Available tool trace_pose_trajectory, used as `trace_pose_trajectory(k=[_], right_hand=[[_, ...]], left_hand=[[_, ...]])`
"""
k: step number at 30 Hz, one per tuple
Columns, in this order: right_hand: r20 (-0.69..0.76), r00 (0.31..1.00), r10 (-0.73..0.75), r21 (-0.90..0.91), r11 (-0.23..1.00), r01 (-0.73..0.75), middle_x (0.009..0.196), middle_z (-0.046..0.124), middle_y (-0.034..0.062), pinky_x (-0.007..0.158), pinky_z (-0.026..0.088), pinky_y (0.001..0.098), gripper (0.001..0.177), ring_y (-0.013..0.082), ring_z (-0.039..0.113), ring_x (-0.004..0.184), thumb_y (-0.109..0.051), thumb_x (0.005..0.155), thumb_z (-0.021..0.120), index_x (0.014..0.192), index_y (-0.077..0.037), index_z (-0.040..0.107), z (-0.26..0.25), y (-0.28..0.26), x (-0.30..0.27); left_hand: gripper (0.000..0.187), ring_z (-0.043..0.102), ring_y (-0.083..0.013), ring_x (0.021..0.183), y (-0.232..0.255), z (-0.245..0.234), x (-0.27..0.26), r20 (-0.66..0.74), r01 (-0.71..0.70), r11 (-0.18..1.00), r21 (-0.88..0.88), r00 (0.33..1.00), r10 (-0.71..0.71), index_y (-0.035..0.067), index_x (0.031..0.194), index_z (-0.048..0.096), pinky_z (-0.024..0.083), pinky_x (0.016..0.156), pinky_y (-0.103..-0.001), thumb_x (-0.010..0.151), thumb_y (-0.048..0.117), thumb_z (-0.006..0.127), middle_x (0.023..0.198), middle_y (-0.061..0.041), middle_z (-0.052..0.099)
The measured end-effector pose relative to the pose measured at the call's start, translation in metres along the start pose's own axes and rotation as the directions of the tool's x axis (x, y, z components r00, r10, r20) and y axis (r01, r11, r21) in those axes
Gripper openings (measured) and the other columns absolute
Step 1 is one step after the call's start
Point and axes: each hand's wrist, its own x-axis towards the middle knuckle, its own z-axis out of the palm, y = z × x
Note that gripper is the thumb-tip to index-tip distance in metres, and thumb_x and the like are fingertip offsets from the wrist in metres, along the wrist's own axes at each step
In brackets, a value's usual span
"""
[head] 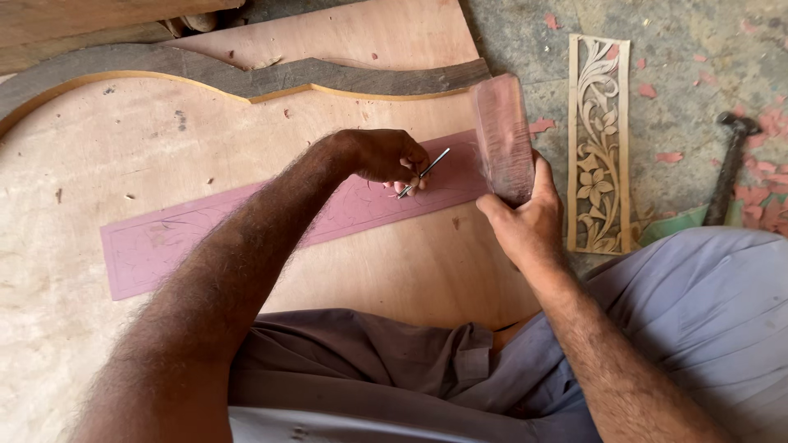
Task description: The person carves a decorative floral pattern into a piece of wood using a chisel and a wooden mallet. The person repeatedly strikes the chisel to cut out sections of the design from the wood surface.
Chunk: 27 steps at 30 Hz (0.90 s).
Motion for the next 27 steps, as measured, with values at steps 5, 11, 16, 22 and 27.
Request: trace_pose_trajectory(k=[5,11,16,22,27], right_hand=[[-0.026,0.998,-0.059,-0.188,0.981,0.053,0.128,0.064,0.0169,0.095,0.059,0.0465,0.076,0.0297,0.066,0.116,-0.01,0.077,0.078,0.145,-0.005,0.044,0.001,-0.005,-0.013],[-0.016,0.997,-0.082,-0.226,0.971,0.076,0.125,0.064,0.0178,0.089,0.062,0.0452,0.077,0.0281,0.068,0.111,-0.011,0.079,0.075,0.149,-0.003,0.044,0.003,0.002,-0.021],[-0.085,0.99,-0.115,-0.255,0.963,0.09,0.124,0.064,0.0178,0.088,0.06,0.0452,0.08,0.029,0.067,0.108,-0.013,0.077,0.08,0.147,-0.005,0.044,0.012,0.013,-0.027],[-0.094,0.99,0.108,-0.057,0.992,-0.114,0.12,0.065,0.0139,0.082,0.062,0.0423,0.075,0.0261,0.069,0.102,-0.014,0.077,0.074,0.145,-0.006,0.043,0.017,0.008,-0.037],[-0.12,0.98,0.16,0.031,0.987,-0.157,0.116,0.066,0.016,0.083,0.061,0.0428,0.071,0.0279,0.07,0.098,-0.016,0.077,0.074,0.141,-0.005,0.045,0.02,-0.001,-0.042]], left_hand=[[0.014,0.072,-0.0098,0.092,0.0,-0.003,0.001,0.026,-0.068,0.997,0.025,0.997,0.067,0.012,0.102,0.073,0.061,0.084,-0.033,0.093,0.019,0.064,0.103,0.002,0.077],[0.017,0.072,-0.0115,0.091,0.004,-0.003,0.003,0.059,-0.041,0.999,0.028,0.997,0.04,0.011,0.105,0.074,0.061,0.085,-0.033,0.093,0.019,0.066,0.101,-0.001,0.077],[0.017,0.07,-0.0094,0.09,0.009,-0.004,0.003,0.089,-0.027,0.995,0.1,0.996,0.018,0.014,0.106,0.075,0.059,0.085,-0.032,0.092,0.017,0.066,0.097,0.001,0.077],[0.018,0.066,-0.0082,0.084,0.012,-0.001,0.006,0.112,0.007,0.993,0.118,0.993,-0.02,0.015,0.105,0.076,0.058,0.077,-0.032,0.092,0.014,0.064,0.094,0.002,0.075],[0.018,0.066,-0.0087,0.082,0.014,0.0,0.008,0.128,0.0,0.993,0.12,0.992,-0.015,0.015,0.105,0.076,0.058,0.077,-0.032,0.093,0.014,0.063,0.093,0.002,0.075]])
